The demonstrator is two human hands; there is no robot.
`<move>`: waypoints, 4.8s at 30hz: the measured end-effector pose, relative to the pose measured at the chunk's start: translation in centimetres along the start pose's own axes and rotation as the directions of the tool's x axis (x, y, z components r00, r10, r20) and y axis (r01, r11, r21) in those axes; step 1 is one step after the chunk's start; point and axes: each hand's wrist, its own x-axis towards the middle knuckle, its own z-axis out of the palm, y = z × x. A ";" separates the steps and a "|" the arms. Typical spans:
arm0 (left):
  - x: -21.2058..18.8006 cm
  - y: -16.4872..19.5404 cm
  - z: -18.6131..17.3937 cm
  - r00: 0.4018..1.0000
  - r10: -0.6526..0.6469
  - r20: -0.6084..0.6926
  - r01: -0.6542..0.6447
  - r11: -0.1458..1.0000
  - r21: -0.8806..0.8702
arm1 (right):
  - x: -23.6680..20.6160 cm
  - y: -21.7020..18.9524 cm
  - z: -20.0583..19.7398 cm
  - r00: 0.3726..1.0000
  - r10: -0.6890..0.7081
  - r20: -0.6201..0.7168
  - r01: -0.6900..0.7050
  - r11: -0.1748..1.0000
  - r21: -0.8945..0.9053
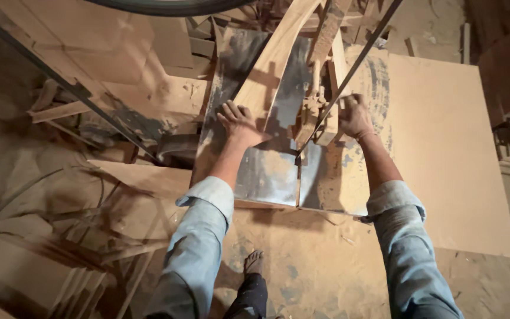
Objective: The person feeds a long wooden plank through a table saw to trim its edges. They guide the plank with both hands, then lift and reposition it to cut the opposite side.
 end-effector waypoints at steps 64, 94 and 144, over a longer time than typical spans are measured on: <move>-20.7 -12.4 14.9 0.961 -0.114 -0.251 -0.113 0.667 -0.736 | -26.5 2.0 -15.2 0.533 0.838 0.119 -0.158 -0.040 0.987; -55.3 -11.1 35.3 0.990 0.076 0.121 0.105 0.188 -0.977 | -62.7 -34.8 -1.4 0.537 0.597 0.596 -0.842 0.343 0.415; -70.5 -5.8 35.7 0.974 0.084 -0.210 -0.226 0.304 -0.925 | -98.6 -36.6 -2.7 0.428 0.676 0.600 -0.723 -0.142 0.676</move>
